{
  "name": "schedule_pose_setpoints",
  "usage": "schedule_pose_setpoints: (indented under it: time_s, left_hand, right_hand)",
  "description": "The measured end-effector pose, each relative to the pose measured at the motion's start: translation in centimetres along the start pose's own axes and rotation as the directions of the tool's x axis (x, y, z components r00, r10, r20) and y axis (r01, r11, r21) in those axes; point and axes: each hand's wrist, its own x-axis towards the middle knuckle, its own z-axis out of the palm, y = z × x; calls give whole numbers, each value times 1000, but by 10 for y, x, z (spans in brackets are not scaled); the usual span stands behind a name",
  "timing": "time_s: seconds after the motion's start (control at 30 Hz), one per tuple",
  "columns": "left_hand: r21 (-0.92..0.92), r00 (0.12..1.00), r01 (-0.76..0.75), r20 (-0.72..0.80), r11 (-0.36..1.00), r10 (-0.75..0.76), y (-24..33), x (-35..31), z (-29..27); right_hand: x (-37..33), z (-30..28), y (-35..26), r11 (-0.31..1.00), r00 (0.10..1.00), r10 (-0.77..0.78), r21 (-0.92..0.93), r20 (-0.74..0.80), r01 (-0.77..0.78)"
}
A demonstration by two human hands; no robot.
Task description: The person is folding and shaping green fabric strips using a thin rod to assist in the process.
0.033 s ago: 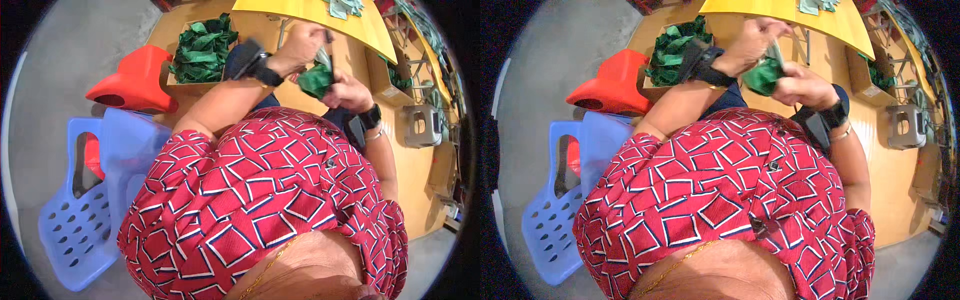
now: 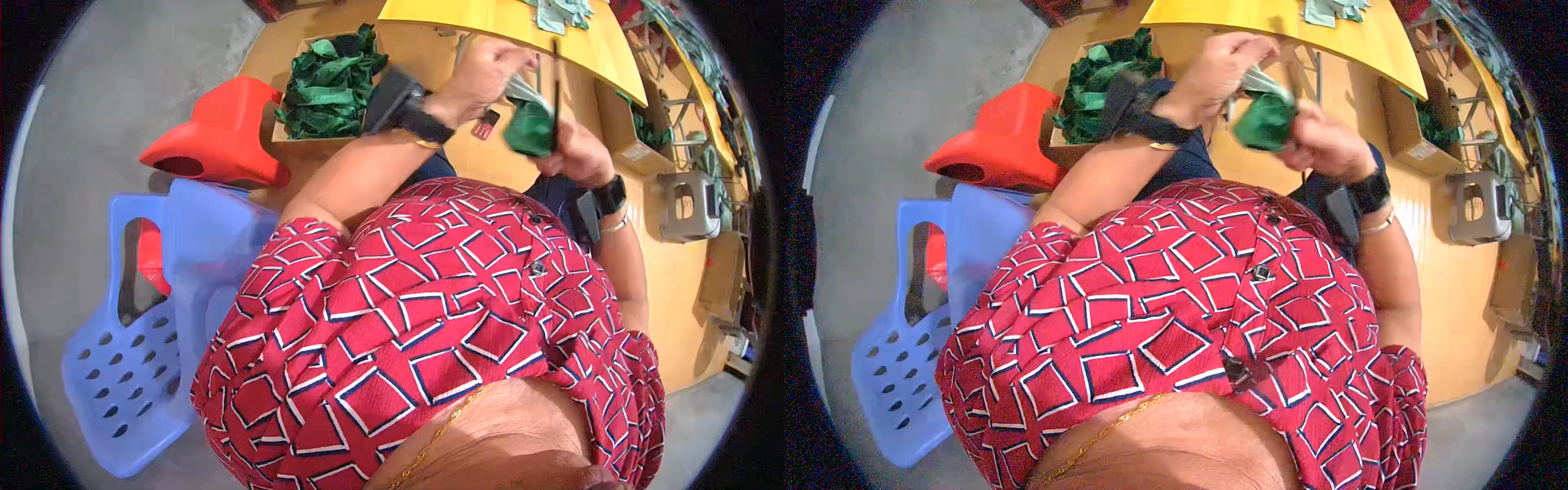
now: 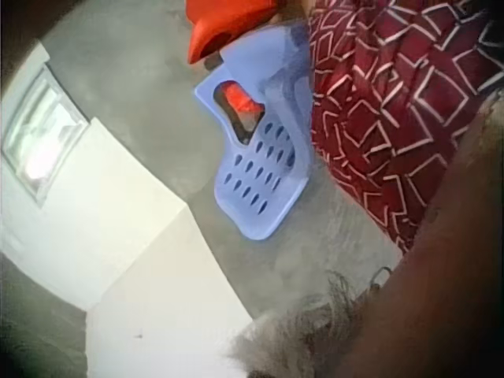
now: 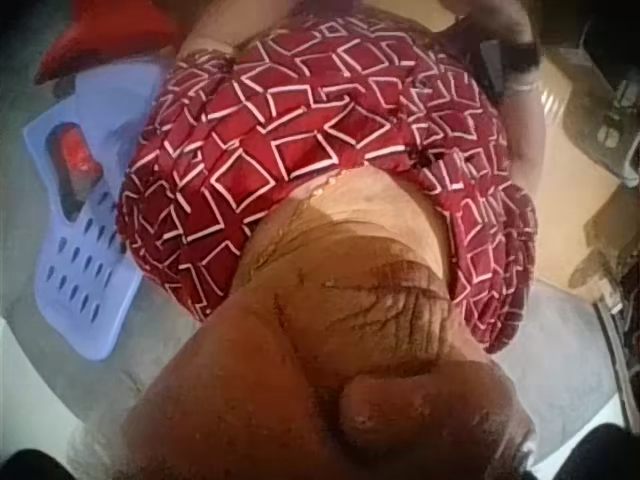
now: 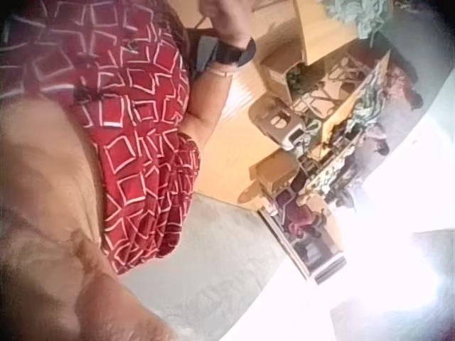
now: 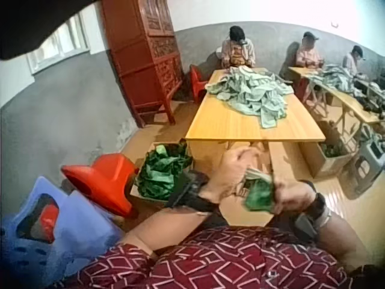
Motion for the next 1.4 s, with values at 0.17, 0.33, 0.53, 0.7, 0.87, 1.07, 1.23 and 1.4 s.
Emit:
schedule_pose_setpoints:
  time_s: [0.17, 0.33, 0.53, 0.7, 0.87, 1.07, 1.23, 1.4]
  left_hand:
    - [-117, 926, 377, 84, 919, -369, 3, -14, 4]
    - [-419, 831, 545, 387, 726, -400, 14, -5, -12]
    - [-366, 841, 542, 249, 757, -481, 5, -4, -20]
    - [-367, 838, 544, 275, 754, -471, -3, 9, -21]
    - [480, 829, -177, -398, 859, 392, -16, 12, -35]
    - [-90, 879, 456, 202, 885, -432, 9, -35, 5]
    - [-438, 892, 448, 161, 779, -423, 5, -23, 7]
    - [-557, 910, 310, -60, 771, -409, -3, -20, 12]
  right_hand:
    - [6, -13, 2, 980, 932, -103, -194, -347, 36]
    - [6, -8, -6, 945, 884, -119, -325, -452, -39]
    - [-14, 7, -2, 949, 910, -138, -314, -392, 9]
    - [-10, -8, 4, 998, 892, -16, -62, -452, -14]
    - [-4, -11, 8, 984, 899, -93, 96, -429, 147]
    - [5, -20, 12, 971, 905, -155, 108, -397, 214]
    - [16, 5, 4, 989, 815, -116, 9, -567, 147]
    - [28, 25, 6, 902, 597, -348, -431, -723, 4]
